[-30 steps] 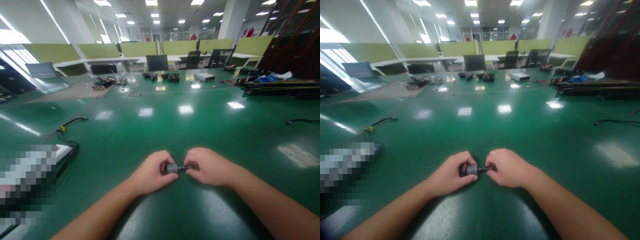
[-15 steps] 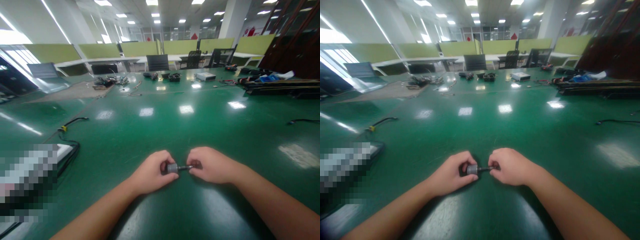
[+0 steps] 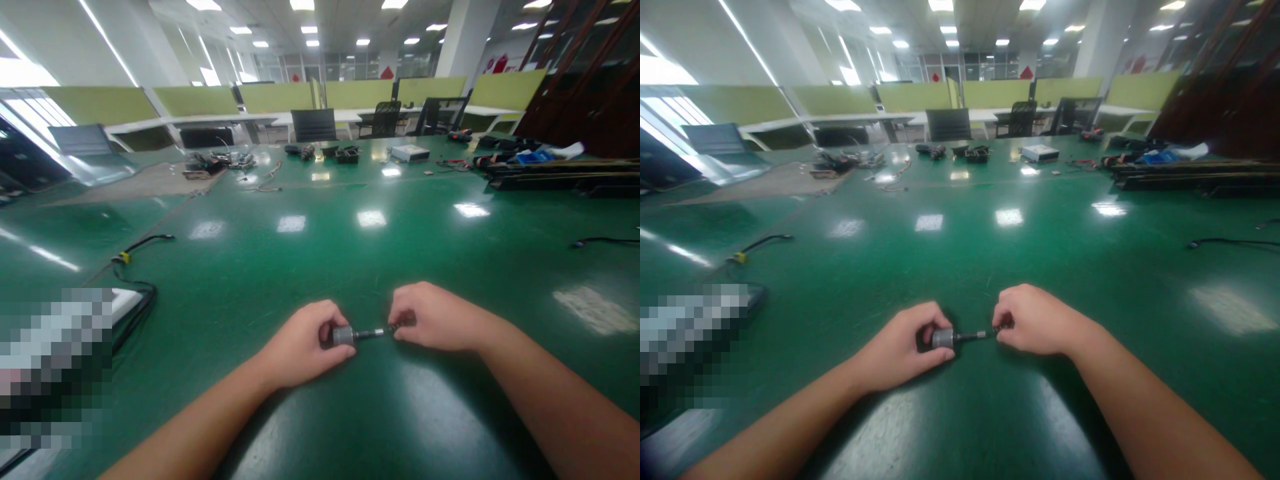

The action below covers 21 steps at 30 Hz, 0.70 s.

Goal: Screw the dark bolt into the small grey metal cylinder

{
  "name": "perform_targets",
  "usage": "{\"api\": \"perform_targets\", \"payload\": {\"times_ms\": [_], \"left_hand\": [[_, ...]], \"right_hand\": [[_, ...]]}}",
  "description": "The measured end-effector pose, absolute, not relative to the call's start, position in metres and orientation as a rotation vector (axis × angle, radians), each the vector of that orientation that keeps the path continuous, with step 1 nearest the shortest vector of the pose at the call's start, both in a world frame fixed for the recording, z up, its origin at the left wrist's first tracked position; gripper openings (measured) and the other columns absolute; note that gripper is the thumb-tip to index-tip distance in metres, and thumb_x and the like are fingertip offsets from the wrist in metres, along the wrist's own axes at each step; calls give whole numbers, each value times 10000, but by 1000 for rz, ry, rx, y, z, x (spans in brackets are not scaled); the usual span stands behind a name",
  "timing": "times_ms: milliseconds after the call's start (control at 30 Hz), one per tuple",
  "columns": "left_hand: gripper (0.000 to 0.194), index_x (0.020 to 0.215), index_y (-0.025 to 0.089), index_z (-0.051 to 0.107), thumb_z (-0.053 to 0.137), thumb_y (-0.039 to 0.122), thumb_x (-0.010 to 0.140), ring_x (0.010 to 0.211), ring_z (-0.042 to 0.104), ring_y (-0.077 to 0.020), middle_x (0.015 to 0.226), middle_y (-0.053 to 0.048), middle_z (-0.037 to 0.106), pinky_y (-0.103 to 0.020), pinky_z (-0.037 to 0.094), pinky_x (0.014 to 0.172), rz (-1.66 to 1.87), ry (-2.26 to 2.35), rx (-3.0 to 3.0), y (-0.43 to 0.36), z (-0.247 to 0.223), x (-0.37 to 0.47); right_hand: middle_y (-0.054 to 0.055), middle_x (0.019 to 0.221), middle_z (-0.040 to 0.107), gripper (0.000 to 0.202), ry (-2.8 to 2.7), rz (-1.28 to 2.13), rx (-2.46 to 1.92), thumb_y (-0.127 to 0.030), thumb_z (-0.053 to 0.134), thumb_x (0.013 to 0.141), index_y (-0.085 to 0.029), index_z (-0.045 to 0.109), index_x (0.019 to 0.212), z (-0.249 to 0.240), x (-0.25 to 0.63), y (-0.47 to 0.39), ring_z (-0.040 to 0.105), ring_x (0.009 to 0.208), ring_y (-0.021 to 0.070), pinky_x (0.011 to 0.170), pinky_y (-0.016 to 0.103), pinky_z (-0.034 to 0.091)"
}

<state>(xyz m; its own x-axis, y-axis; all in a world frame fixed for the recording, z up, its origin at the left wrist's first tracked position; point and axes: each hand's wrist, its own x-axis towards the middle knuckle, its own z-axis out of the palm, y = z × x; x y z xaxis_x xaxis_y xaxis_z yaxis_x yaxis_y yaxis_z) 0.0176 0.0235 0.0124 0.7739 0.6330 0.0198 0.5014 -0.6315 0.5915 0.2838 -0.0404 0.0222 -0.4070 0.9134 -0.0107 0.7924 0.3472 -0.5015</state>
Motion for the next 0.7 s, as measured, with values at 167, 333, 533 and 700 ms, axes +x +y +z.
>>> {"api": "perform_targets", "payload": {"times_ms": [167, 333, 533, 700], "left_hand": [[220, 889, 186, 644, 751, 342, 779, 698, 532, -155, 760, 8, 584, -256, 392, 636, 306, 827, 2387, 24, 13, 17], [208, 905, 184, 642, 755, 294, 769, 705, 538, -155, 775, 7, 589, -257, 383, 639, 322, 826, 2385, 23, 10, 17], [311, 906, 185, 622, 810, 343, 716, 687, 527, -152, 761, 17, 576, -248, 371, 615, 355, 855, 2374, 22, 8, 18], [268, 939, 183, 633, 698, 425, 844, 656, 514, -144, 731, 16, 563, -251, 375, 608, 337, 825, 2370, 23, 11, 19]], "right_hand": [[11, 824, 687, 103, -2336, 670, -1456, -189, 720, 791, -212, 776, 873, 18, 278, -39, 606, 758, 146, 686, 260, 420], [15, 837, 681, 121, -2316, 604, -1364, -284, 703, 854, -219, 775, 925, 6, 248, -37, 597, 775, 151, 686, 269, 396], [40, 881, 696, 129, -2243, 564, -1365, -249, 672, 875, -204, 770, 944, -1, 231, -37, 612, 853, 173, 753, 276, 428], [40, 871, 683, 129, -2271, 534, -1336, -252, 655, 888, -203, 764, 937, 1, 235, -39, 597, 840, 170, 730, 271, 420]]}}
